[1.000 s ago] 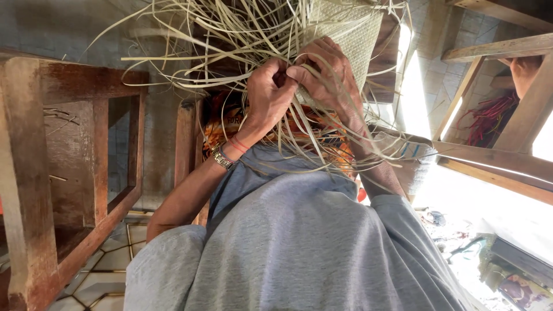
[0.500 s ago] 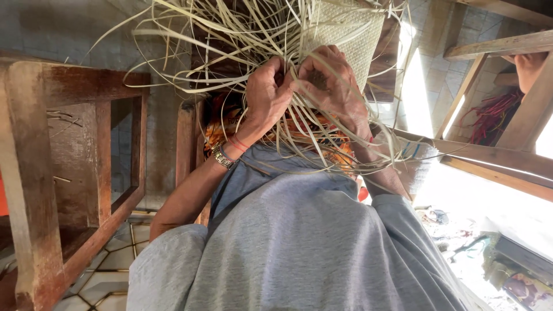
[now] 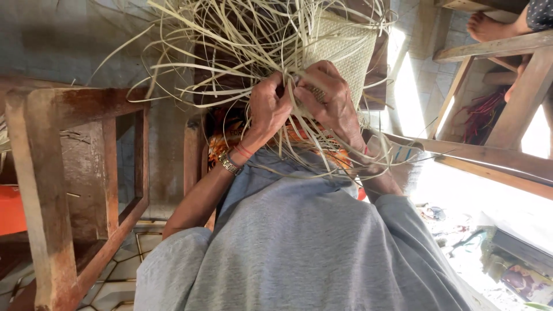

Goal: The person weaves a basket by hand, interlacing thin dried plant strips into a partially completed basket frame. They repeatedly pull, tuck, and tighten the strips to form the basket's structure.

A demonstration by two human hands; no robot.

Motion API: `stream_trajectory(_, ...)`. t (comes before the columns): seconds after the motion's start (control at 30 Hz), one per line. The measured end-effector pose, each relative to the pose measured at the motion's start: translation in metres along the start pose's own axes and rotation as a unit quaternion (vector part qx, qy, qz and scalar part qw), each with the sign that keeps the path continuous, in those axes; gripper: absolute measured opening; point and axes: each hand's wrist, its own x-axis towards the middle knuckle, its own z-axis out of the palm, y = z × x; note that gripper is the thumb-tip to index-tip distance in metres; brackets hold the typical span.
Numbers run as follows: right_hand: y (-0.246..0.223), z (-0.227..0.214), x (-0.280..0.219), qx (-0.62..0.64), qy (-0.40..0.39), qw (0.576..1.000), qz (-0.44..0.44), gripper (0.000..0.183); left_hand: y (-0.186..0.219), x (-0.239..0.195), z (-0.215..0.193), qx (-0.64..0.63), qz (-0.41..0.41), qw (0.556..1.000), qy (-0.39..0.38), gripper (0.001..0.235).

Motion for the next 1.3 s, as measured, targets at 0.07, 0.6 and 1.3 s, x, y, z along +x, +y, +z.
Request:
stream_trajectory(0.07,-0.004,0.0,0.004,0.029,-0.015,0.996,0.078,0.016,0.006,0.0,-0.001,-0.025,0.007,1.0,0.007,0.02)
stream_trajectory(0.6,-0.037,-0.012,-0.012,0.211,-0.119,0.965,0.099,0.006,-0.015,0.011,0.011,0.021,0.199,0.976,0.084,0.022)
stream_trajectory(1.3,0.108,-0.006,-0.074,-0.11,0.311,0.904,0.272,0.015,0.011,0.069,-0.029,-0.155,0.012,0.951,-0.266,0.018)
